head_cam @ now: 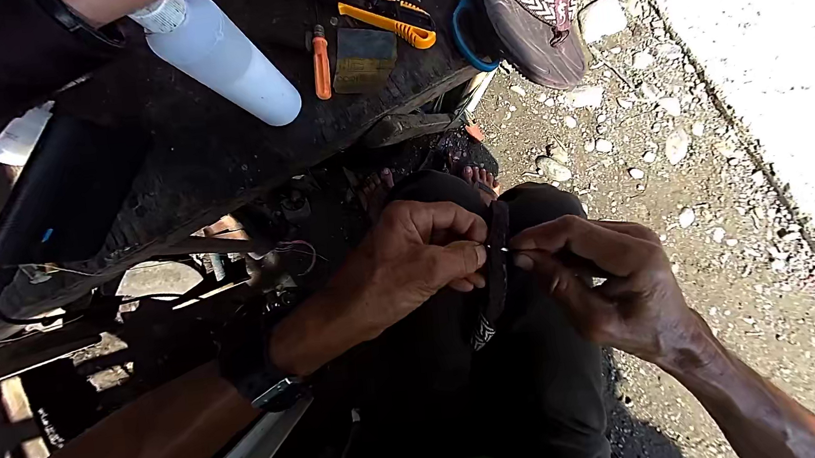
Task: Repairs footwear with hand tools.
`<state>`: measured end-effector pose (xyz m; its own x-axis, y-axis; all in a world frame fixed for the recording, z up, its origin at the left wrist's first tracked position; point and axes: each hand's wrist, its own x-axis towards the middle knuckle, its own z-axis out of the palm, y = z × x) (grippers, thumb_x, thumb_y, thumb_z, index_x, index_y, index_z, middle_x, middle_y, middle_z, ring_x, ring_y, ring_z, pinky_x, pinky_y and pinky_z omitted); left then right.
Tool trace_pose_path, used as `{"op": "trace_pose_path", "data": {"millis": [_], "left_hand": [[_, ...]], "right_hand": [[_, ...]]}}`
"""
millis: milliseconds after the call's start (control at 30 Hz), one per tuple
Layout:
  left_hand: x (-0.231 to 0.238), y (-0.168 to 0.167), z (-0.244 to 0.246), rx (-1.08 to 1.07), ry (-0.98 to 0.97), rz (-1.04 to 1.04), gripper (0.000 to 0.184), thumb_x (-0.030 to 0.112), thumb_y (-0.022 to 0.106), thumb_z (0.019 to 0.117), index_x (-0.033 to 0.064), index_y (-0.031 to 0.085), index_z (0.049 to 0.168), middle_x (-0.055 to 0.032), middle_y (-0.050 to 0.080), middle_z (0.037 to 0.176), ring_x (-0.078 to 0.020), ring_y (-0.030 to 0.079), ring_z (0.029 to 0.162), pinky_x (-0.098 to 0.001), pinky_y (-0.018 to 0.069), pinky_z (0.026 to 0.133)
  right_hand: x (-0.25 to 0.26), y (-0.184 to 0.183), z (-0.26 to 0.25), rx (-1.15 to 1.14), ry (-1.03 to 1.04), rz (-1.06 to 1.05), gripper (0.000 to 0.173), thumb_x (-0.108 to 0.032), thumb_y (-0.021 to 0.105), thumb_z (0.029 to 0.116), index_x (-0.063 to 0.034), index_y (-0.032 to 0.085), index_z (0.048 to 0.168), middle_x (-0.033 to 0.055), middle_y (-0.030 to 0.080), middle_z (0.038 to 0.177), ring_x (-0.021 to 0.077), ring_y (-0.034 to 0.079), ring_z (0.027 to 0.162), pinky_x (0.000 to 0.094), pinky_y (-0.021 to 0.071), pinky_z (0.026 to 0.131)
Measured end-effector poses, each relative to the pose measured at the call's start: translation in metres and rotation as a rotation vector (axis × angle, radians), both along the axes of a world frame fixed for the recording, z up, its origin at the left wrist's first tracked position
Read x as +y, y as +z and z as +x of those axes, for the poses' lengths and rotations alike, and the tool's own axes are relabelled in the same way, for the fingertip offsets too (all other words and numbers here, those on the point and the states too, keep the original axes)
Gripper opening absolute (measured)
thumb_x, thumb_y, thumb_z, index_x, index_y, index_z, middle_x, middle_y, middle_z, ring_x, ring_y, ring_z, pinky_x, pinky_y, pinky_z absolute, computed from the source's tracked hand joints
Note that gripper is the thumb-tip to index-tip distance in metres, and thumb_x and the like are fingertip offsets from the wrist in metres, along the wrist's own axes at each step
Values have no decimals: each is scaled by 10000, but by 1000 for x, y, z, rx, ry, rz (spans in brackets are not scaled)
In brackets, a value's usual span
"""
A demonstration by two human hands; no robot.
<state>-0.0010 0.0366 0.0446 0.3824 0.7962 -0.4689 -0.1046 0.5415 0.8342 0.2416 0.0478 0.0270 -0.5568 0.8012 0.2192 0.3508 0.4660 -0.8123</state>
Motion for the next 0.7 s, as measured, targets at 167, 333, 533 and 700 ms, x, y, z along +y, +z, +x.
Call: {"op": "trace_pose_path", "data": {"millis": [167, 333, 533, 700], "left_hand": [[-7, -6, 3, -10, 7, 86, 76, 18, 631, 977, 12, 692, 1020, -91, 720, 929, -171, 728, 836, -299, 625, 803], [-35, -32, -14, 308, 107, 440, 140, 137, 626, 989, 85, 705, 1093, -5, 714, 962, -108, 689, 803, -256, 599, 710], [-49, -49, -35, 799, 165, 593, 335, 305, 616, 989, 127, 692, 1262, -37, 660, 1186, -81, 655, 795, -247, 568, 637], [-25, -46, 12, 530, 167, 805, 195, 238, 714, 964, 111, 746, 1108, -20, 637, 1080, -47, 596, 775, -186, 516, 618]], "right_hand": [[3, 1, 1, -70, 7, 44, 218, -230, 589, 1011, -67, 733, 998, -27, 688, 781, -15, 590, 665, 175, 484, 590], [3, 7, 22, -252, 30, 106, 264, -297, 513, 1078, -147, 729, 1103, -27, 717, 893, 64, 649, 756, 273, 518, 628], [-1, -6, 23, -197, -2, 195, 252, -304, 561, 1064, -133, 744, 1088, -8, 700, 824, 94, 634, 709, 279, 494, 596], [-4, -9, 19, -185, -24, 234, 245, -299, 569, 1063, -138, 752, 1082, -4, 705, 819, 104, 638, 711, 285, 490, 593]]}}
